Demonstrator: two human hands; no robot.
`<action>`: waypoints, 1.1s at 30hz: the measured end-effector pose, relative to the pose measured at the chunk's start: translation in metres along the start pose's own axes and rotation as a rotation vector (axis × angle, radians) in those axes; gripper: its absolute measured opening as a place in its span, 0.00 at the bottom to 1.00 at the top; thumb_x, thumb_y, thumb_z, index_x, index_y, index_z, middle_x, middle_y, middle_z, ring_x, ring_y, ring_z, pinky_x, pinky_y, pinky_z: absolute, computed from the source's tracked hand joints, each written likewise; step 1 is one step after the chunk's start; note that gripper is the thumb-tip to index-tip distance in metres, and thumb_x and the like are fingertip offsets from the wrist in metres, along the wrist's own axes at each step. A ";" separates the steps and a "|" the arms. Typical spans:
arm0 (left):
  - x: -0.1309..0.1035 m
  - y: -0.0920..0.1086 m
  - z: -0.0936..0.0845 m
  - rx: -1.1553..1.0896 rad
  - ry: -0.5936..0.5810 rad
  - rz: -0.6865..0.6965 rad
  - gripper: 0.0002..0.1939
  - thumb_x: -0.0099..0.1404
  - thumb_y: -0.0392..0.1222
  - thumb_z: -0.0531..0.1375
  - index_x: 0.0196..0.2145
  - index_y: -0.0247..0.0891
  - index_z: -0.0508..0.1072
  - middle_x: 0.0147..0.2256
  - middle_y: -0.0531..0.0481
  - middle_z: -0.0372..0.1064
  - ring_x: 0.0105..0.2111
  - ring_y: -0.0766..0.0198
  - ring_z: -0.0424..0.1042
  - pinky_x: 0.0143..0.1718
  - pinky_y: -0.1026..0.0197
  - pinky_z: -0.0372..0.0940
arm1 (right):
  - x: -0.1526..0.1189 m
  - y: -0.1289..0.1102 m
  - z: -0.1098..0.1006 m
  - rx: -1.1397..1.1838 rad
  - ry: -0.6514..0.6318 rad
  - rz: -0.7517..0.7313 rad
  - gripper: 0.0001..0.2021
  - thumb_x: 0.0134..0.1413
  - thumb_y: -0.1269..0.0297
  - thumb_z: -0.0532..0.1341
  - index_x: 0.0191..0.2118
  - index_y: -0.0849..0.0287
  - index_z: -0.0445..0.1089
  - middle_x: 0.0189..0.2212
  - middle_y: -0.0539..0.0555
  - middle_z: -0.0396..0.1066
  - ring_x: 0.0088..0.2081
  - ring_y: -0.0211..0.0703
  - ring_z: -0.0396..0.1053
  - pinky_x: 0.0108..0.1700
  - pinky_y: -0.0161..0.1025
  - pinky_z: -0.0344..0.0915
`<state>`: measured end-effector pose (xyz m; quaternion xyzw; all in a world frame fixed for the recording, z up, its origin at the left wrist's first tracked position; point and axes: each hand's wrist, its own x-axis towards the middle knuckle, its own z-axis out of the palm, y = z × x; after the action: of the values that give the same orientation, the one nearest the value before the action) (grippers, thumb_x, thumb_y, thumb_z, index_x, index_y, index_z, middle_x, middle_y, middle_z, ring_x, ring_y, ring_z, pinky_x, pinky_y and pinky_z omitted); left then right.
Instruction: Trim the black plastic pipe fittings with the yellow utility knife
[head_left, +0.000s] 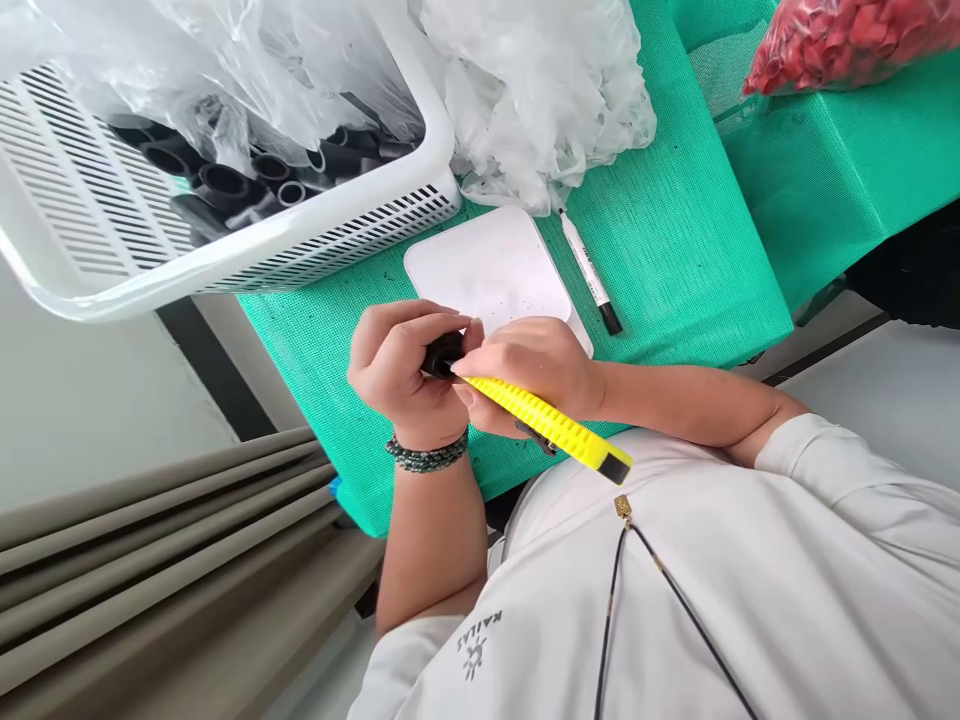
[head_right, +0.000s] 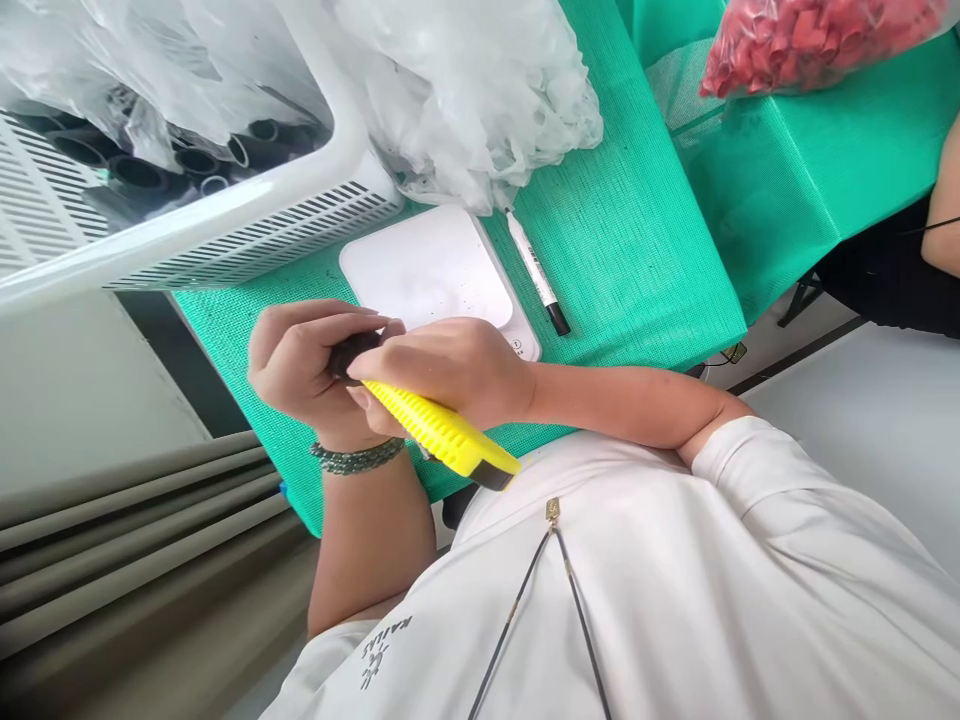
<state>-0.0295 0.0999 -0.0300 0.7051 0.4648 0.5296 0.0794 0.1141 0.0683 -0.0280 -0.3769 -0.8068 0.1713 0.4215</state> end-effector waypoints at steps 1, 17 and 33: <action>0.000 0.000 0.000 0.010 -0.002 -0.010 0.16 0.66 0.57 0.67 0.30 0.43 0.78 0.29 0.48 0.74 0.30 0.59 0.71 0.33 0.53 0.67 | 0.000 0.000 0.000 -0.001 0.005 -0.005 0.07 0.73 0.59 0.54 0.46 0.53 0.68 0.32 0.49 0.77 0.35 0.39 0.78 0.42 0.39 0.74; 0.005 -0.005 -0.006 -0.182 -0.068 0.118 0.19 0.69 0.59 0.65 0.41 0.39 0.81 0.30 0.48 0.75 0.28 0.63 0.72 0.30 0.59 0.67 | 0.004 -0.006 -0.007 0.113 0.187 0.123 0.11 0.71 0.55 0.53 0.42 0.53 0.70 0.29 0.47 0.78 0.29 0.37 0.75 0.36 0.38 0.74; 0.008 0.015 -0.010 -0.765 -0.342 -0.720 0.31 0.63 0.77 0.62 0.45 0.47 0.75 0.21 0.54 0.69 0.11 0.70 0.58 0.10 0.65 0.49 | 0.035 0.026 -0.038 0.765 0.206 0.508 0.13 0.63 0.53 0.66 0.35 0.53 0.66 0.21 0.42 0.60 0.22 0.34 0.63 0.26 0.33 0.66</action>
<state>-0.0293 0.0939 -0.0114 0.4985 0.4312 0.4782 0.5804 0.1441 0.1098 -0.0024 -0.3950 -0.5219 0.5157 0.5528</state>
